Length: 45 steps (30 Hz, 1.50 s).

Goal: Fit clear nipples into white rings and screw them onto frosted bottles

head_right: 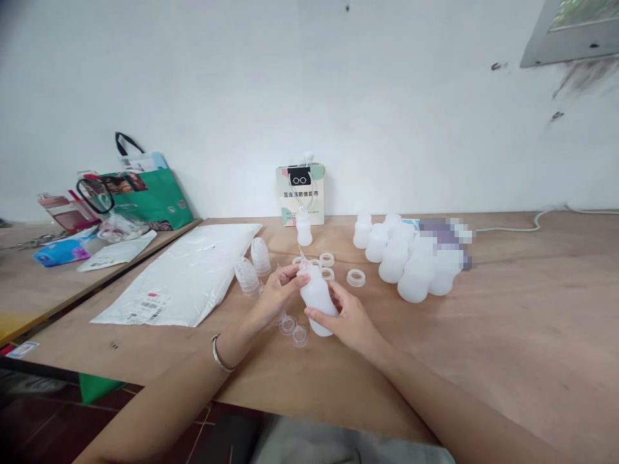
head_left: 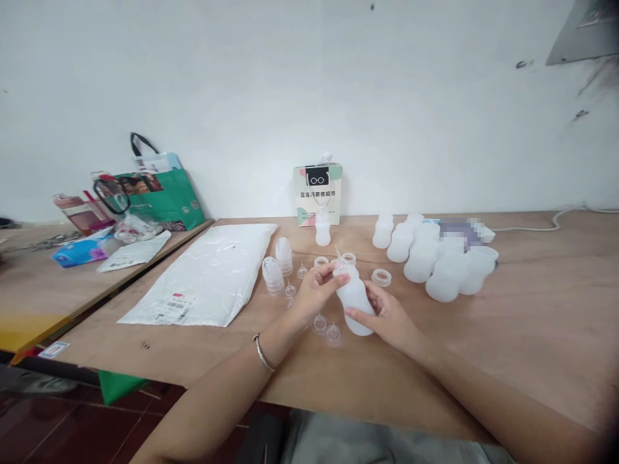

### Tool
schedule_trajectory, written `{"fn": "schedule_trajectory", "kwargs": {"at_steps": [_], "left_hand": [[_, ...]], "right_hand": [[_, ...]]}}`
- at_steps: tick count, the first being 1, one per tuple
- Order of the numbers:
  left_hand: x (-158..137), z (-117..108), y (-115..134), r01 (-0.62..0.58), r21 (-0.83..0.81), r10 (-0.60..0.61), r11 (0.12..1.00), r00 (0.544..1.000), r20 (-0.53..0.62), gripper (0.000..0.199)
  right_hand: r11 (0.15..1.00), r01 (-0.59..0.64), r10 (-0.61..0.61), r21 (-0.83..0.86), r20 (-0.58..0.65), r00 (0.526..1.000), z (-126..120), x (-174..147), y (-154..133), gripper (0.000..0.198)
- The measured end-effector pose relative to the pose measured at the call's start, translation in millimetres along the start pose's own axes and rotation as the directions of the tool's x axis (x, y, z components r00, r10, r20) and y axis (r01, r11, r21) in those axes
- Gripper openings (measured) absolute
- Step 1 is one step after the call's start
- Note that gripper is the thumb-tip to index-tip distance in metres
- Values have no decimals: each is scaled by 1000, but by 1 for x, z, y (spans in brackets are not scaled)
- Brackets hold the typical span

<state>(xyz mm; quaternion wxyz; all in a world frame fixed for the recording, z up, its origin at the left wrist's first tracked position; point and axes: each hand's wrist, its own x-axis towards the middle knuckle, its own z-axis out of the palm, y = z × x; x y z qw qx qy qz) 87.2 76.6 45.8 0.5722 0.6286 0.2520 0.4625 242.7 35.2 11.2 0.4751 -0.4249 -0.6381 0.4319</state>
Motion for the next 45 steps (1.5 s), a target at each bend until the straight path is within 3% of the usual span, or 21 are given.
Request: {"fn": "schedule_trajectory", "kwargs": {"at_steps": [9, 14, 17, 19, 21, 23, 24, 26, 29, 32, 35, 38, 40, 42, 44, 45], "left_hand": [[-5, -2, 3, 3, -34, 0, 999, 997, 78, 26], [-6, -1, 2, 11, -43, -6, 999, 993, 118, 35], [-6, -3, 11, -21, 46, 14, 999, 988, 155, 37], [-5, -10, 24, -105, 206, 62, 973, 977, 203, 34], [-3, -25, 38, -246, 434, 172, 867, 964, 202, 32], [-2, -46, 51, -306, 683, 336, 664, 937, 93, 34], [-1, -58, 55, -263, 790, 409, 554, 912, 17, 34], [-2, -80, 59, -70, 931, 489, 359, 864, -124, 35], [-5, -104, 58, 177, 975, 380, 137, 899, -217, 40], [-10, -113, 54, 223, 973, 186, 55, 955, -230, 46], [-13, -118, 52, 230, 972, 50, 38, 971, -232, 36], [-13, -121, 55, 228, 970, 122, 79, 964, -236, 29], [-11, -118, 60, 193, 959, 297, 206, 922, -250, 33], [-8, -107, 63, 81, 911, 466, 404, 839, -281, 40], [-5, -88, 61, -97, 798, 544, 595, 780, -311, 47], [-3, -77, 58, -188, 719, 543, 669, 784, -300, 48]], "right_hand": [[990, -92, 75, 106, 152, 986, -9, -4, -9, 29], [988, -117, 96, 102, 190, 977, -10, -4, -7, 32], [991, -97, 82, 88, 161, 984, -8, -4, -8, 35], [992, -70, 55, 107, 139, 989, -5, -4, -8, 37], [990, -44, 27, 135, 122, 992, -3, -4, -8, 41], [991, -22, 10, 129, 95, 995, -2, -4, -8, 43], [993, -15, 6, 115, 74, 997, -2, -3, -7, 43], [997, -9, 6, 82, 34, 999, -4, -2, -6, 41], [997, -6, 5, 72, 15, 1000, -6, 0, -4, 41], [997, -8, 7, 71, 18, 1000, -7, 2, -3, 43], [997, -21, 20, 75, 15, 1000, -5, 2, 0, 43], [995, -23, 20, 94, 32, 999, -4, 2, 3, 44], [995, -9, 6, 95, 38, 999, -4, 2, 4, 45], [996, -1, -1, 84, 33, 999, -3, 2, 4, 45], [998, 7, -8, 67, 26, 1000, -1, 1, 4, 46], [998, 8, -9, 59, 27, 1000, -1, 0, 4, 47]]}}
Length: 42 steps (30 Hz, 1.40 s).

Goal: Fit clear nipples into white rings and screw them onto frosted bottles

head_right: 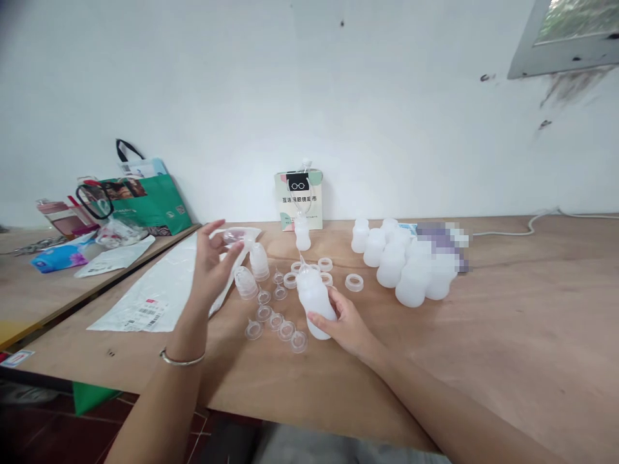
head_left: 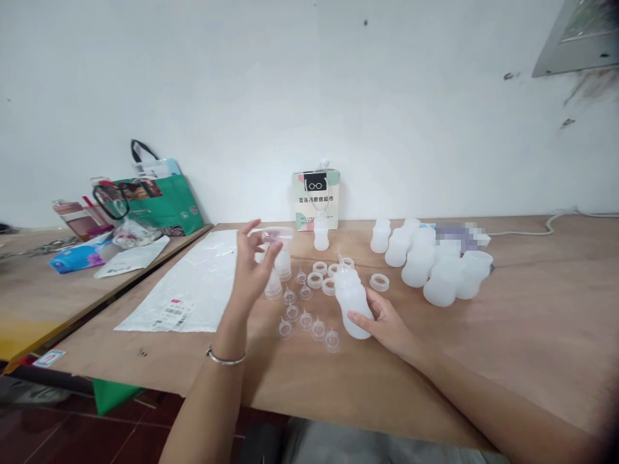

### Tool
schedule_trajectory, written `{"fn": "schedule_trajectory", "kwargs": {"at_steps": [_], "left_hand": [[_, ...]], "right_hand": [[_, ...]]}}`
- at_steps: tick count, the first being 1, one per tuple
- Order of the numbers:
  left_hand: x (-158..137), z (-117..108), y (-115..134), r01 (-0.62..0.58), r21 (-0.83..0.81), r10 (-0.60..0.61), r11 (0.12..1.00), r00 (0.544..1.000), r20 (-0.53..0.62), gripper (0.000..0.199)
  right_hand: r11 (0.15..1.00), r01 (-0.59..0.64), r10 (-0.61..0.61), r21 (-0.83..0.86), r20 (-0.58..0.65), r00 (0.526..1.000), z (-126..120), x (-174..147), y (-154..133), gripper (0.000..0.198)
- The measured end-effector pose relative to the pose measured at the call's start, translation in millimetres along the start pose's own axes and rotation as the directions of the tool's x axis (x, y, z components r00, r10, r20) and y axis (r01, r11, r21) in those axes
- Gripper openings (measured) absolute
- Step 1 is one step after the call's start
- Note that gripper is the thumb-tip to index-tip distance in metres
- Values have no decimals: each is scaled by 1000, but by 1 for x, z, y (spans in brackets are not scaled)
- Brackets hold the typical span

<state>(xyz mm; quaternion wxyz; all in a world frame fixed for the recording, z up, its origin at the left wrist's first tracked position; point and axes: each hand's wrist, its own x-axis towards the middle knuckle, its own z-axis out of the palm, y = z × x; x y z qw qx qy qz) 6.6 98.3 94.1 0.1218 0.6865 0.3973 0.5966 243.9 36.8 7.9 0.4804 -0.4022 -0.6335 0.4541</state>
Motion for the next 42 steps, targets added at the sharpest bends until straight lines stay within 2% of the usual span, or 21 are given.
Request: {"fn": "schedule_trajectory", "kwargs": {"at_steps": [2, 4, 8, 11, 13, 23, 32, 42], "left_hand": [[-10, 20, 11, -13, -193, 23, 981, 998, 51, 42], [-20, 37, 18, -37, -263, 70, 964, 991, 117, 37], [-31, 52, 24, -46, -245, 111, 969, 959, 262, 36], [-32, 51, 24, -75, -200, 146, 977, 918, 369, 38], [-33, 50, 23, -102, -173, 165, 980, 901, 402, 40], [-41, 55, 23, -90, -189, 166, 978, 881, 442, 43], [-45, 64, 14, -82, -267, 185, 960, 902, 389, 43], [-47, 69, 11, -75, -287, 191, 955, 896, 401, 45]], "right_hand": [[1000, -1, 1, -18, 14, 1000, 1, -1, -1, 49], [999, 4, -4, -34, 18, 1000, 2, -2, -2, 49], [994, 33, -35, -104, -19, 999, 4, -3, -4, 45], [994, 26, -27, -111, -9, 1000, 5, -4, -4, 44], [996, 22, -22, -91, -6, 1000, 6, -5, -3, 45], [999, -23, 21, -32, -69, 997, 6, -6, -2, 41], [988, 28, -49, -153, -136, 990, 8, -3, 1, 40], [972, 22, -65, -236, -173, 983, 7, -4, -5, 40]]}}
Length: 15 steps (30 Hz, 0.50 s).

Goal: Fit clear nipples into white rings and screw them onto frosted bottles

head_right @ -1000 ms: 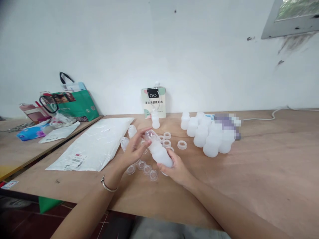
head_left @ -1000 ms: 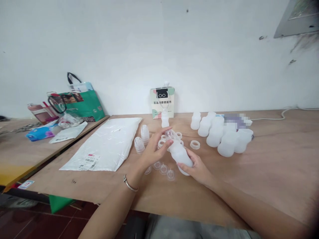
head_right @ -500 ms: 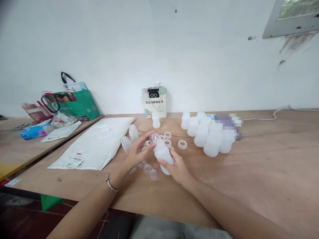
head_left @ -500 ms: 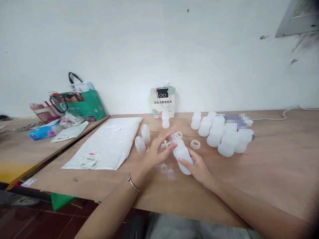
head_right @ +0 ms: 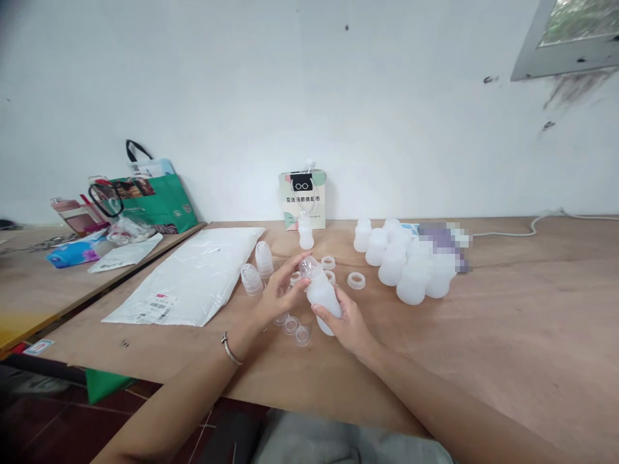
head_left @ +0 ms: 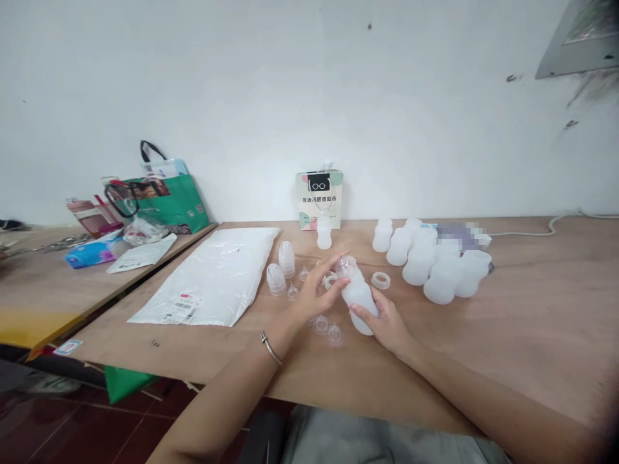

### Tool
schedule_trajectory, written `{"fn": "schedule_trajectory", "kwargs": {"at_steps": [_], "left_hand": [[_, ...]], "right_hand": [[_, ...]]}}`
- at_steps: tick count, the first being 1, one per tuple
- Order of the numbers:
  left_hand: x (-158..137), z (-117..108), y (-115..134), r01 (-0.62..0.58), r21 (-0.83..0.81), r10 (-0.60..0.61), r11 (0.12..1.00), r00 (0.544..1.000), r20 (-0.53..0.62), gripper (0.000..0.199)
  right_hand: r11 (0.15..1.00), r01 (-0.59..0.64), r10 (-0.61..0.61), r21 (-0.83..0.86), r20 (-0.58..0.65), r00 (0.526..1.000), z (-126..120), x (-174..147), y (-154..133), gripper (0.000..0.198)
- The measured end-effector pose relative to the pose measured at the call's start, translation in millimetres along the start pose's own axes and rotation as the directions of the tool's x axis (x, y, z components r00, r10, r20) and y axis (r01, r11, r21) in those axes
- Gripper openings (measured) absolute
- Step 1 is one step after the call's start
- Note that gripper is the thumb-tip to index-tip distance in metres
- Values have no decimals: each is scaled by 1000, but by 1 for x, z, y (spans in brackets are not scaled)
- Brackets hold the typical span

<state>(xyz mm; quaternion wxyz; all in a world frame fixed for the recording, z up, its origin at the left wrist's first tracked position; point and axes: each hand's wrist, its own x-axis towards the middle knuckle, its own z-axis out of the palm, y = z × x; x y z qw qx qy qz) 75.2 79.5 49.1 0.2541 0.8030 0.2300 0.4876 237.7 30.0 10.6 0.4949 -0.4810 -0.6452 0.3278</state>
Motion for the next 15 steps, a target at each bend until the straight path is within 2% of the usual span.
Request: {"fn": "schedule_trajectory", "kwargs": {"at_steps": [6, 10, 13, 15], "left_hand": [[5, 4, 1, 25, -77, -24, 997, 1000, 12, 48], [7, 3, 3, 80, -164, -80, 983, 997, 11, 49], [9, -4, 3, 25, -161, -55, 987, 982, -182, 47], [10, -10, 1, -30, -116, -12, 993, 940, -340, 43]], "right_hand": [[998, 23, -21, 58, -28, 999, 5, 2, -2, 39], [981, 31, -10, 194, -108, 994, 13, 3, -5, 37], [952, 57, 10, 300, -218, 976, 12, 20, -7, 35], [942, 77, 15, 328, -270, 963, 7, 49, -7, 37]]}}
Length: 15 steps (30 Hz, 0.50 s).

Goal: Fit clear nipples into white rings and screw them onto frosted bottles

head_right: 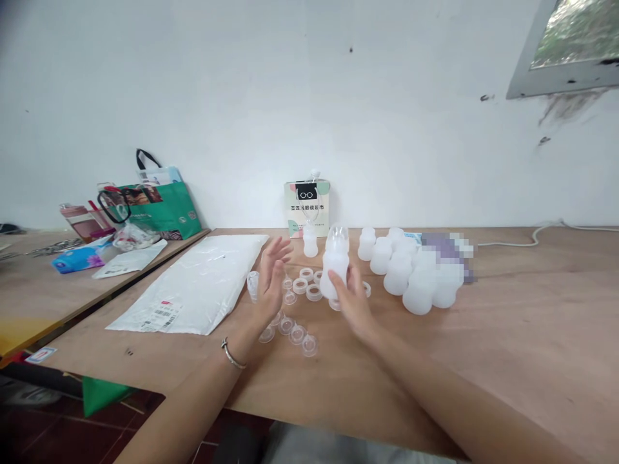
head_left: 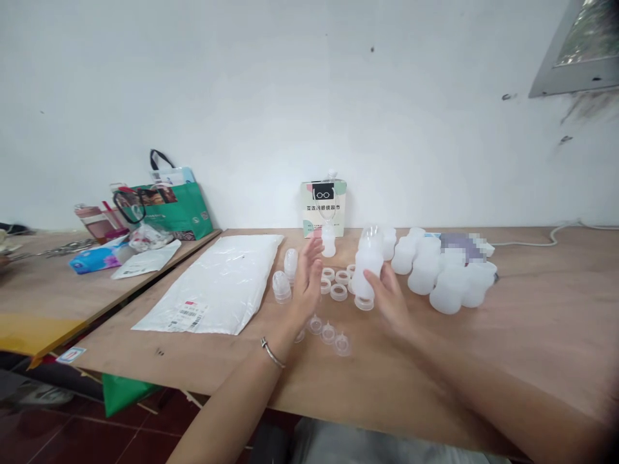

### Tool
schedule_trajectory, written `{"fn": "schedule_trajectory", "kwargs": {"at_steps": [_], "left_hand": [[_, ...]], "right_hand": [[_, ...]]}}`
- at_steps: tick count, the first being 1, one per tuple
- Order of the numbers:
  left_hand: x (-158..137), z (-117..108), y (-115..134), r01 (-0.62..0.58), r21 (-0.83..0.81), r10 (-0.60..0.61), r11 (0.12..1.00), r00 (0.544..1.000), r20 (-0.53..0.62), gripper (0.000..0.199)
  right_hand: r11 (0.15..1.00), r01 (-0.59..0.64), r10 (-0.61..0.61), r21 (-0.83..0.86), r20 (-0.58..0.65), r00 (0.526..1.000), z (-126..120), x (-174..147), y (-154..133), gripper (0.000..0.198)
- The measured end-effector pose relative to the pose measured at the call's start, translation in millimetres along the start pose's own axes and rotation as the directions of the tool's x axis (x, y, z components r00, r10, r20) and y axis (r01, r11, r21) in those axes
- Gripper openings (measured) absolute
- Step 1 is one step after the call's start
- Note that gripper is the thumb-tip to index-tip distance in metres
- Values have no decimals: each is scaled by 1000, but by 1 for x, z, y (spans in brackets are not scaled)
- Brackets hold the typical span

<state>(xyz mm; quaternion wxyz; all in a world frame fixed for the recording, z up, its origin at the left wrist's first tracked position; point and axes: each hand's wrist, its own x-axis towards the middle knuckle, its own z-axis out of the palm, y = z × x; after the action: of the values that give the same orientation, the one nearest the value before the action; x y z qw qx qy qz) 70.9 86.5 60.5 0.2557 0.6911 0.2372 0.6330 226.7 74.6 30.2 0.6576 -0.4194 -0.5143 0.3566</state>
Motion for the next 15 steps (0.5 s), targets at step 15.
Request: {"fn": "schedule_trajectory", "kwargs": {"at_steps": [15], "left_hand": [[-4, -9, -2, -110, 165, 107, 980, 994, 28, 28]], "right_hand": [[909, -187, 109, -373, -219, 970, 22, 169, 95, 54]]}}
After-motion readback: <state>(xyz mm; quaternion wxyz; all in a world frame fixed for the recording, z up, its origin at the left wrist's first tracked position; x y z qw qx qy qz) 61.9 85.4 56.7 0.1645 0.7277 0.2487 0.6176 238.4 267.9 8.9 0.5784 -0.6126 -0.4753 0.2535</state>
